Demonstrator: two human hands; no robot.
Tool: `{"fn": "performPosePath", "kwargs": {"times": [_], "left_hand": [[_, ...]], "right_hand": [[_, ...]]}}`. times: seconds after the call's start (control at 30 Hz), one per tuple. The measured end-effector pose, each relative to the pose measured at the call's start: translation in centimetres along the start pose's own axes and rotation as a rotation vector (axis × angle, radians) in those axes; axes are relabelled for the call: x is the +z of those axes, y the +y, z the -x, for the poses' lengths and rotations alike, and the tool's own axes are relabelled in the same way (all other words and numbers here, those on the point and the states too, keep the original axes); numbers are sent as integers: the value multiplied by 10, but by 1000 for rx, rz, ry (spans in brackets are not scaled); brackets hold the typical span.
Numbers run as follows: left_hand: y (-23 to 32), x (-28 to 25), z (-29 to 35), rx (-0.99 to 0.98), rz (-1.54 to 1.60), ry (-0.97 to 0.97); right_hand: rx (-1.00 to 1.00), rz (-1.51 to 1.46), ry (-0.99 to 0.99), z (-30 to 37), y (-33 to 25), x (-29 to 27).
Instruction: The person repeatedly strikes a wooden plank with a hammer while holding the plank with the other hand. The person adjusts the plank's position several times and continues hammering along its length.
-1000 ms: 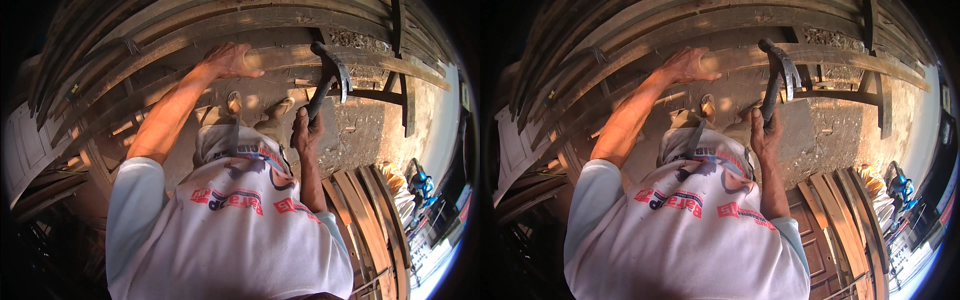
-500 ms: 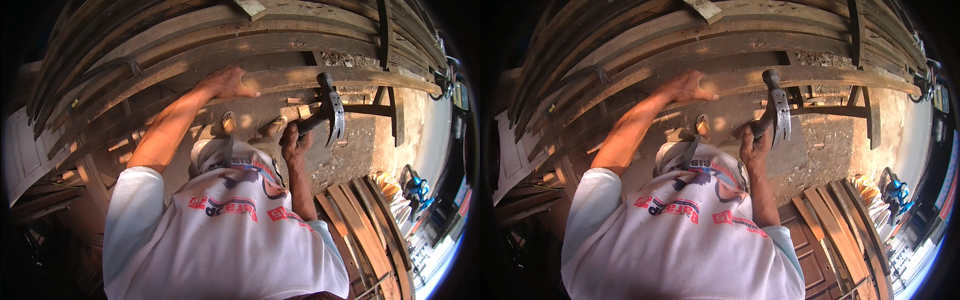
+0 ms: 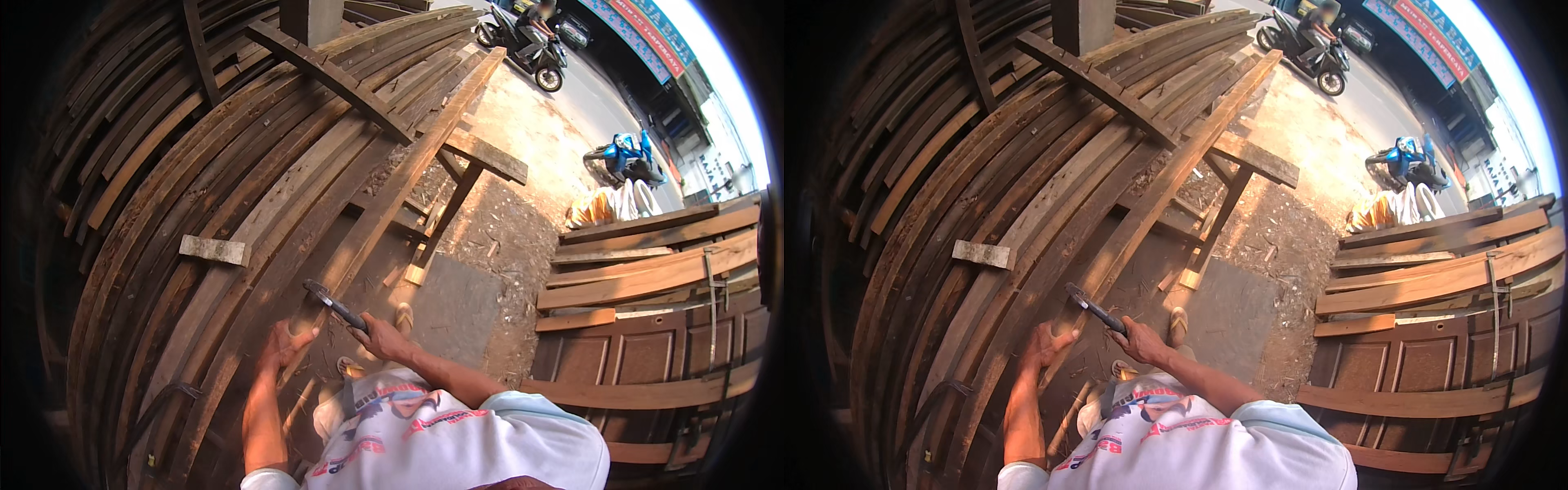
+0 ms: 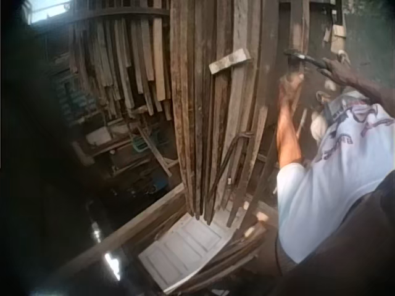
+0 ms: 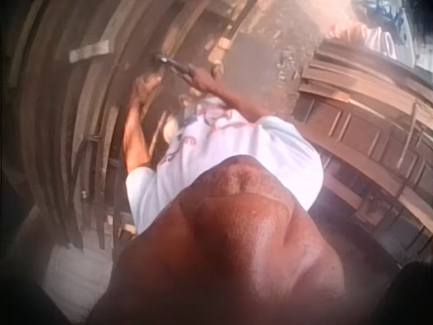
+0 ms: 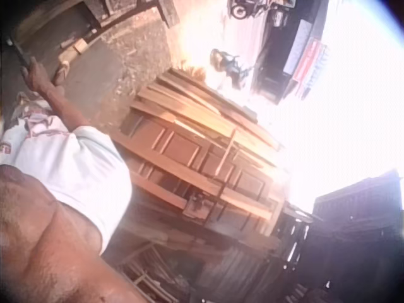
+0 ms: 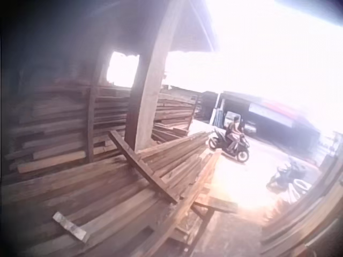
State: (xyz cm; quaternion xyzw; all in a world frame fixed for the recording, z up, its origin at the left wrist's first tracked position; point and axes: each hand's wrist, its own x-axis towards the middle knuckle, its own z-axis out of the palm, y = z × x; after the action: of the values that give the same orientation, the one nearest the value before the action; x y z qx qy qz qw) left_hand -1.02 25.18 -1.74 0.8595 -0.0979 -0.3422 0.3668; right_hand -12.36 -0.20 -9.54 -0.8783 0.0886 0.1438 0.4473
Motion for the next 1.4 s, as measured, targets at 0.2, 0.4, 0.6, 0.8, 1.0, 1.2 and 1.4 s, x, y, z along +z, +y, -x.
{"fn": "performPosePath", "kwargs": {"times": [0.2, 0.4, 0.6, 0.8, 1.0, 1.2, 1.4], "left_hand": [[-7, 6, 2, 64, -23, 28], [-13, 13, -5, 104, -19, 40], [-1, 10, -2, 40, -44, 30], [-7, 20, 5, -59, -248, 127], [-32, 29, -3, -29, -185, 146], [-24, 26, 0, -34, -171, 134], [-17, 11, -9, -61, -132, 67]], "right_hand": [[1, 14, 17, 11, -5, -3], [23, 6, 8, 17, -13, -14], [18, 8, 0, 12, -13, -15], [123, -97, 8, 25, -36, -17], [-114, -506, 268, 54, -65, -35], [-400, -199, 276, 26, -4, -15], [-80, -158, 164, 4, -20, -15]]}}
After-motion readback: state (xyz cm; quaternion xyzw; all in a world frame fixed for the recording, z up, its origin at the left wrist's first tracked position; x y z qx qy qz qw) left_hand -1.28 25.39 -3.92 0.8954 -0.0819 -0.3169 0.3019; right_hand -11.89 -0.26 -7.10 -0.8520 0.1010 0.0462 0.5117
